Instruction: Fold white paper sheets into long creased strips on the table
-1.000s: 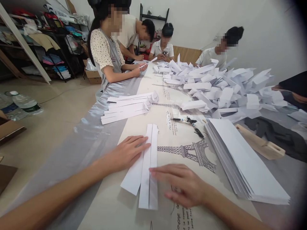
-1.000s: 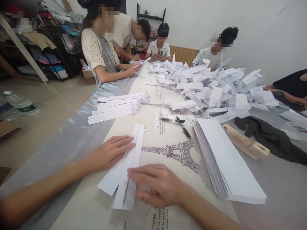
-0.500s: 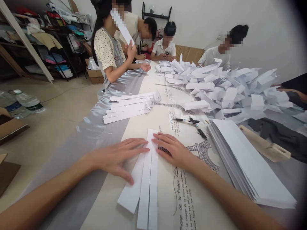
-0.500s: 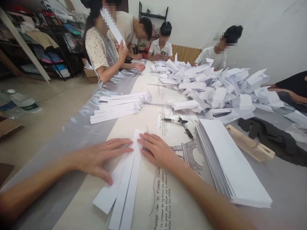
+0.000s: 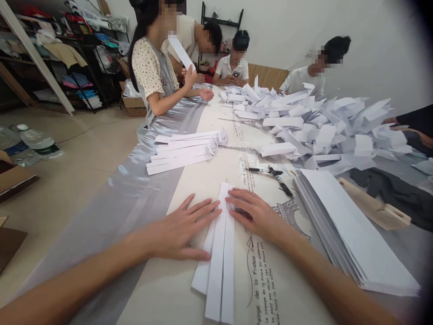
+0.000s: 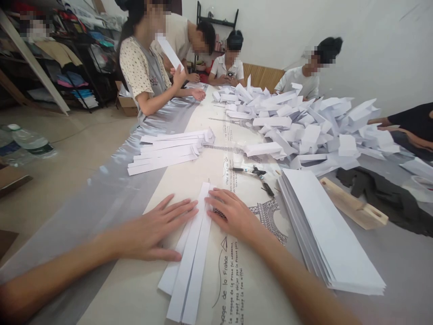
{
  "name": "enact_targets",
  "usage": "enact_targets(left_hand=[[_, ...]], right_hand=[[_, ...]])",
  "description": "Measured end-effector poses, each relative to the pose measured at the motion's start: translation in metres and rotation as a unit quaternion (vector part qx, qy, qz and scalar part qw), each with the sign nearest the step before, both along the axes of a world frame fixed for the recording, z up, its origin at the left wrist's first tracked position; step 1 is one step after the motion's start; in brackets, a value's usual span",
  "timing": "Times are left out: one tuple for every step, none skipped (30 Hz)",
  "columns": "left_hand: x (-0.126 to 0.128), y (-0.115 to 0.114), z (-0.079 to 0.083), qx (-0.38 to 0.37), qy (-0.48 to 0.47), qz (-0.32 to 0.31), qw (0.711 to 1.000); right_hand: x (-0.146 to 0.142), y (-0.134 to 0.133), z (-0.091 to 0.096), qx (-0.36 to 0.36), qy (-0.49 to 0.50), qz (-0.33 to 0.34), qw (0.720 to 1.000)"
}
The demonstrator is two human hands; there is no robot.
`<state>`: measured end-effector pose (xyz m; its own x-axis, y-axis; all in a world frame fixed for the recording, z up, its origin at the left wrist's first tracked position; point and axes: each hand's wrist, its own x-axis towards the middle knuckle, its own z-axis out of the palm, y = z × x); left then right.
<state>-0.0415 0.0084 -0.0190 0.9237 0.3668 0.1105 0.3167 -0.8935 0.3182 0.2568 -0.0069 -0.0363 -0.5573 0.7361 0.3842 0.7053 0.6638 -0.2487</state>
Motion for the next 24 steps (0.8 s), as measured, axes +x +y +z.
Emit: enact_targets(left_hand=[[0.000, 0.000, 0.000, 0.000, 0.004, -0.003, 1.000], [0.000, -0.001, 0.001, 0.000, 0.007, -0.006, 1.000], [-0.001, -0.001, 0.003, -0.002, 0.010, -0.012, 1.000], [-0.003, -0.002, 0.005, -0.007, 0.013, -0.024, 1.000], [-0.004, -0.002, 0.008, -0.015, 0.018, -0.041, 0.999], [-0.005, -0.003, 0.011, -0.026, 0.026, -0.061, 0.997], [-0.006, -0.004, 0.014, -0.039, 0.038, -0.081, 0.995], [-0.006, -0.006, 0.017, -0.051, 0.048, -0.091, 0.993], [-0.006, -0.007, 0.019, -0.060, 0.052, -0.092, 0.993], [-0.005, -0.008, 0.020, -0.067, 0.052, -0.088, 0.992], [-0.004, -0.008, 0.020, -0.073, 0.049, -0.082, 0.993], [-0.003, -0.009, 0.019, -0.077, 0.045, -0.075, 0.993], [-0.001, -0.009, 0.017, -0.080, 0.041, -0.069, 0.993], [-0.001, -0.010, 0.014, -0.083, 0.040, -0.065, 0.994], [0.000, -0.010, 0.011, -0.084, 0.040, -0.059, 0.994], [0.001, -0.011, 0.009, -0.085, 0.040, -0.055, 0.994], [0.001, -0.012, 0.006, -0.086, 0.041, -0.051, 0.994], [0.001, -0.012, 0.004, -0.088, 0.040, -0.048, 0.994], [0.001, -0.013, 0.003, -0.090, 0.039, -0.046, 0.994], [0.001, -0.014, 0.002, -0.093, 0.035, -0.044, 0.994], [0.001, -0.015, 0.001, -0.096, 0.031, -0.042, 0.994], [0.001, -0.016, 0.001, -0.098, 0.028, -0.041, 0.994], [0.002, -0.016, 0.001, -0.099, 0.028, -0.041, 0.994], [0.002, -0.017, 0.002, -0.100, 0.029, -0.041, 0.994]], right_hand=[[0.000, 0.001, 0.000, 0.002, 0.001, 0.001, 1.000], [0.001, 0.001, 0.000, 0.004, 0.002, 0.003, 1.000], [0.001, 0.003, 0.000, 0.006, 0.005, 0.005, 1.000], [0.002, 0.004, -0.001, 0.005, 0.006, 0.006, 1.000], [0.003, 0.004, -0.001, 0.004, 0.007, 0.005, 1.000], [0.004, 0.005, -0.001, 0.001, 0.008, 0.004, 1.000], [0.005, 0.006, -0.002, -0.003, 0.007, 0.001, 1.000], [0.006, 0.006, -0.003, -0.005, 0.007, -0.002, 1.000], [0.007, 0.006, -0.003, -0.006, 0.008, -0.006, 1.000], [0.007, 0.006, -0.004, -0.008, 0.009, -0.008, 1.000], [0.008, 0.006, -0.005, -0.010, 0.009, -0.011, 1.000], [0.009, 0.006, -0.006, -0.015, 0.009, -0.013, 1.000], [0.010, 0.006, -0.006, -0.021, 0.008, -0.014, 1.000], [0.011, 0.006, -0.007, -0.027, 0.008, -0.015, 0.999], [0.011, 0.006, -0.007, -0.033, 0.006, -0.016, 0.999], [0.012, 0.006, -0.007, -0.037, 0.004, -0.017, 0.999], [0.012, 0.005, -0.006, -0.039, 0.002, -0.017, 0.999], [0.012, 0.005, -0.006, -0.040, -0.001, -0.018, 0.999], [0.011, 0.004, -0.005, -0.040, -0.005, -0.019, 0.999], [0.011, 0.003, -0.004, -0.040, -0.008, -0.020, 0.999], [0.011, 0.003, -0.004, -0.039, -0.010, -0.021, 0.999], [0.010, 0.002, -0.003, -0.039, -0.012, -0.024, 0.999], [0.010, 0.002, -0.003, -0.038, -0.014, -0.028, 0.999], [0.010, 0.002, -0.003, -0.037, -0.016, -0.030, 0.999]])
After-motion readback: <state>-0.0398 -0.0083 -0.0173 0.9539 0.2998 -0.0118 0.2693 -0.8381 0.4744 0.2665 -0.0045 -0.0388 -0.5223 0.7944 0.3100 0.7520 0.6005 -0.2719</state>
